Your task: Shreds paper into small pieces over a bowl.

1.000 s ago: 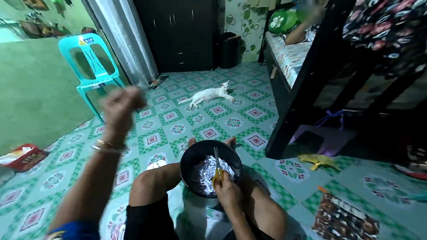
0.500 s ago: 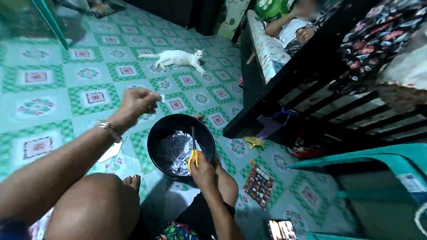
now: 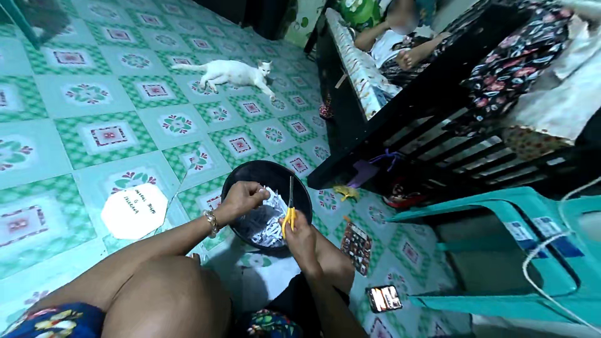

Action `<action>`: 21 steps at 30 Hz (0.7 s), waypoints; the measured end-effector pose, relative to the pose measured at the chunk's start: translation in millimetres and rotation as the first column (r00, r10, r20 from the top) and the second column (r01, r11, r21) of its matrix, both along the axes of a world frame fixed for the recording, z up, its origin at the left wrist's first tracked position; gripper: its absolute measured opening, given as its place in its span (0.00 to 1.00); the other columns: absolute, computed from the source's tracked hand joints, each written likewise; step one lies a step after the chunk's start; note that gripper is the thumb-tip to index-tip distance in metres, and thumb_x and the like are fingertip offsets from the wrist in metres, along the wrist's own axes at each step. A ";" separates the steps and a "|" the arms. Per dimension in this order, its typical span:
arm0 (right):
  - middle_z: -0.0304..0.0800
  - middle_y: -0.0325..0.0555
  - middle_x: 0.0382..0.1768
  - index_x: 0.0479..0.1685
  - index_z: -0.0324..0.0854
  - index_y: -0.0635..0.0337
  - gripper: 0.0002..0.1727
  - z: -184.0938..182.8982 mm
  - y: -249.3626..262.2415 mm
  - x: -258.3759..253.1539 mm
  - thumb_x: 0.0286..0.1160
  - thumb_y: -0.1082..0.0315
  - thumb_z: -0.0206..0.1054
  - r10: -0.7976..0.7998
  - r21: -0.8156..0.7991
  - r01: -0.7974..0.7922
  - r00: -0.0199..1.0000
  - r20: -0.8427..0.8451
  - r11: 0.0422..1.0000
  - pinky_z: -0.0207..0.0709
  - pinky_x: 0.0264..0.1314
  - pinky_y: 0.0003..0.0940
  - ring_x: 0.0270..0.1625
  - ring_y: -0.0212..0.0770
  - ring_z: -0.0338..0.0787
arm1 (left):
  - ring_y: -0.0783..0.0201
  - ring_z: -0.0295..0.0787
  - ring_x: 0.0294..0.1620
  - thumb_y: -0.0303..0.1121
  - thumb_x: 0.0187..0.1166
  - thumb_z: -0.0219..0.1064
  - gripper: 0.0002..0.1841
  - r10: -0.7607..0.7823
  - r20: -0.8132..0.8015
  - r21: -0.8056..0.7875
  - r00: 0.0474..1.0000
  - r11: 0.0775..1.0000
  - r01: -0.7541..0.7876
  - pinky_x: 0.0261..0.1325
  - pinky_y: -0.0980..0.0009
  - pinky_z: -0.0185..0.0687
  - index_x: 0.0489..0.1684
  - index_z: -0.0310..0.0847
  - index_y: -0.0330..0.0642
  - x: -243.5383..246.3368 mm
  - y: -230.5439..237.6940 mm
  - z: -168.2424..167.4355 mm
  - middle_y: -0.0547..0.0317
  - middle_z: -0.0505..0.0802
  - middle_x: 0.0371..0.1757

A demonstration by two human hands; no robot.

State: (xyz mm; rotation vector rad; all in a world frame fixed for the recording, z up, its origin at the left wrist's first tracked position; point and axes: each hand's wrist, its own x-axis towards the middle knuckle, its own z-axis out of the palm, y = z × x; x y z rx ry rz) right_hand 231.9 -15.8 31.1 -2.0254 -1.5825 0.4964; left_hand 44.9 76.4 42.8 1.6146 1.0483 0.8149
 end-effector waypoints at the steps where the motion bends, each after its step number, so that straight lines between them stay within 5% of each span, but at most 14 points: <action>1: 0.93 0.66 0.43 0.74 0.76 0.73 0.28 -3.2 -1.9 0.1 0.81 0.61 0.67 0.002 0.025 -0.002 1.000 -0.005 1.000 0.81 0.53 0.65 0.45 0.64 0.93 | 0.72 0.81 0.26 0.30 0.84 0.67 0.10 -0.015 0.013 0.023 1.000 1.000 0.014 0.38 0.72 0.80 0.37 0.88 0.30 -4.6 -8.5 0.4 0.57 0.87 0.26; 5: 0.93 0.66 0.47 0.72 0.75 0.77 0.27 -2.3 -1.0 5.8 0.80 0.65 0.69 0.083 0.065 -0.072 0.977 -0.194 0.995 0.83 0.55 0.56 0.47 0.57 0.94 | 0.75 0.82 0.26 0.27 0.84 0.65 0.09 0.047 0.060 -0.004 0.997 0.999 -0.047 0.39 0.76 0.83 0.37 0.86 0.29 -31.7 -20.3 12.9 0.60 0.87 0.27; 8: 0.89 0.46 0.38 0.68 0.74 0.70 0.18 33.0 3.4 17.5 0.89 0.65 0.59 -0.014 -0.214 -0.121 0.843 -0.538 0.969 0.81 0.33 0.28 0.31 0.32 0.87 | 0.71 0.83 0.28 0.29 0.86 0.64 0.11 0.140 0.024 0.000 0.990 0.990 -0.140 0.41 0.69 0.83 0.40 0.86 0.28 -45.6 -7.3 34.5 0.56 0.89 0.29; 11: 0.88 0.41 0.29 0.58 0.75 0.66 0.12 42.5 -5.1 31.9 0.91 0.66 0.56 -0.132 -0.253 -0.089 0.664 -0.736 0.963 0.83 0.27 0.26 0.25 0.32 0.88 | 0.73 0.84 0.27 0.29 0.86 0.63 0.10 0.164 0.062 -0.017 0.985 0.987 -0.163 0.40 0.71 0.84 0.39 0.86 0.29 -38.4 11.8 59.4 0.59 0.88 0.27; 14: 0.86 0.36 0.24 0.48 0.77 0.66 0.06 40.7 -25.8 31.9 0.85 0.71 0.61 -0.055 -0.103 -0.030 0.678 -0.733 0.994 0.83 0.27 0.20 0.22 0.26 0.86 | 0.77 0.83 0.24 0.28 0.87 0.62 0.09 0.163 0.162 -0.122 0.973 0.982 -0.145 0.36 0.77 0.84 0.36 0.82 0.33 -19.6 20.9 83.0 0.66 0.87 0.24; 18: 0.86 0.42 0.32 0.63 0.75 0.74 0.20 47.8 -44.0 17.4 0.80 0.68 0.66 -0.009 -0.121 -0.062 0.855 -0.519 0.991 0.82 0.35 0.24 0.28 0.27 0.85 | 0.74 0.85 0.23 0.27 0.87 0.62 0.06 0.244 0.267 -0.400 0.932 0.908 -0.123 0.34 0.77 0.85 0.42 0.80 0.33 4.4 6.9 85.7 0.64 0.87 0.24; 21: 0.87 0.44 0.36 0.68 0.74 0.74 0.26 40.8 -49.4 10.4 0.78 0.62 0.67 0.077 -0.128 -0.160 0.867 -0.492 0.979 0.82 0.39 0.27 0.32 0.28 0.85 | 0.73 0.86 0.24 0.28 0.87 0.62 0.06 0.253 0.253 -0.528 0.934 0.845 -0.086 0.34 0.76 0.86 0.43 0.81 0.33 9.2 -16.0 64.9 0.63 0.88 0.25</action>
